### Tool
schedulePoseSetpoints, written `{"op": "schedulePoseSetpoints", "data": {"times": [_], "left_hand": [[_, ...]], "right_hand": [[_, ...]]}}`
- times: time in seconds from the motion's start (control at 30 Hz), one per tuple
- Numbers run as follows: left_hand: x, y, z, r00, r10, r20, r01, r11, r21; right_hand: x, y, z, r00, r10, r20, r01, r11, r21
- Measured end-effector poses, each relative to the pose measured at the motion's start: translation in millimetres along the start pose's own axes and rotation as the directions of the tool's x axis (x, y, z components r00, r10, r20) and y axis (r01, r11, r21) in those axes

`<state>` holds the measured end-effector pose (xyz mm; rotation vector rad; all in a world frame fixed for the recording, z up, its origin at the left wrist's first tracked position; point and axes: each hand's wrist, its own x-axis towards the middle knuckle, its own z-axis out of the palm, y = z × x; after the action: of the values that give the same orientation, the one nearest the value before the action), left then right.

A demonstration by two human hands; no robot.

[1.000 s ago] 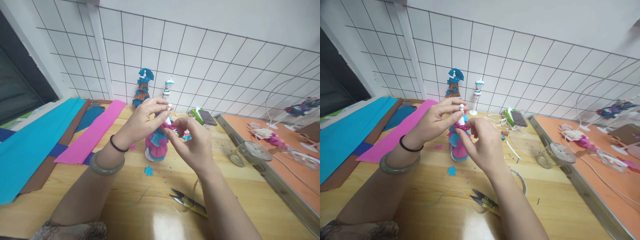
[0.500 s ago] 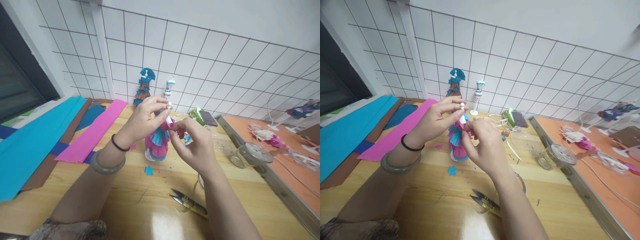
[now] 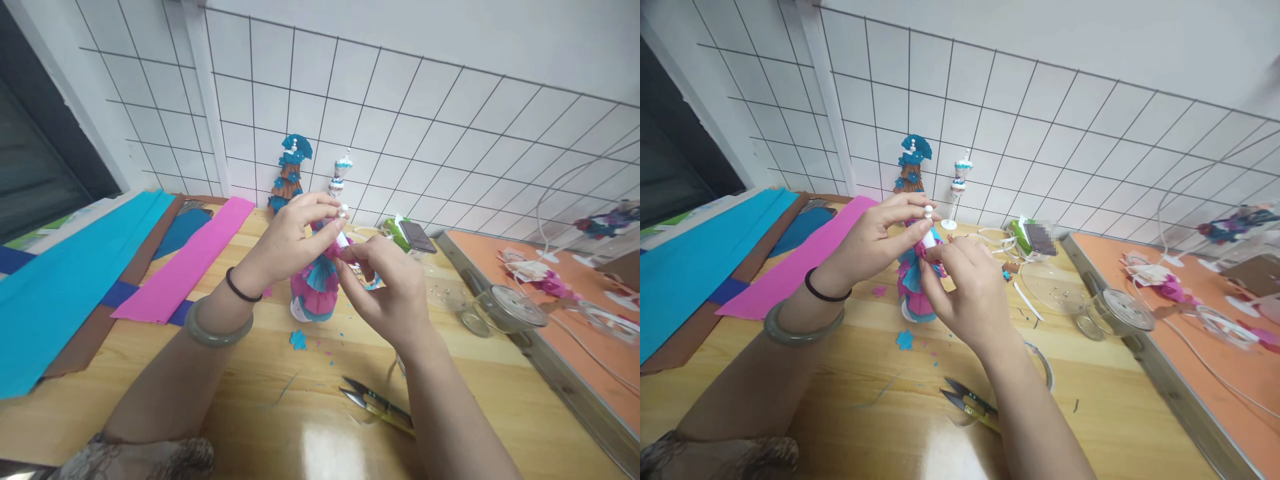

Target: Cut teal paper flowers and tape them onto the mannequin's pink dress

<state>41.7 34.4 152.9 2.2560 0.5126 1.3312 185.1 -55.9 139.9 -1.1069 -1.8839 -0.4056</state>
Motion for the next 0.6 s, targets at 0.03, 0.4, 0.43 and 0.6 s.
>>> {"op": "schedulePoseSetpoints", "data": {"times": [0.03, 0.4, 0.43, 0.6], "left_hand": [[0.0, 0.1, 0.0, 1.000, -0.001, -0.001, 0.001, 1.000, -0.002], [0.3, -1.1, 1.0, 1.000, 0.026, -0.002, -0.026, 0.999, -0.031], [0.2, -0.4, 1.2, 1.000, 0.027, 0.003, -0.027, 0.999, -0.040], [-0.4, 3.4, 1.7, 1.000, 0.008, 0.029, -0.006, 0.998, -0.055]], "right_hand": [[0.4, -0.4, -0.4, 1.000, -0.006, -0.002, 0.006, 1.000, 0.011], [1.0, 0.5, -1.5, 1.000, -0.005, -0.018, 0.005, 1.000, -0.025], [0.8, -0.1, -0.8, 1.000, -0.008, -0.023, 0.007, 1.000, -0.027], [2.2, -5.7, 0.1, 0.998, -0.001, -0.060, 0.000, 1.000, -0.019]]}}
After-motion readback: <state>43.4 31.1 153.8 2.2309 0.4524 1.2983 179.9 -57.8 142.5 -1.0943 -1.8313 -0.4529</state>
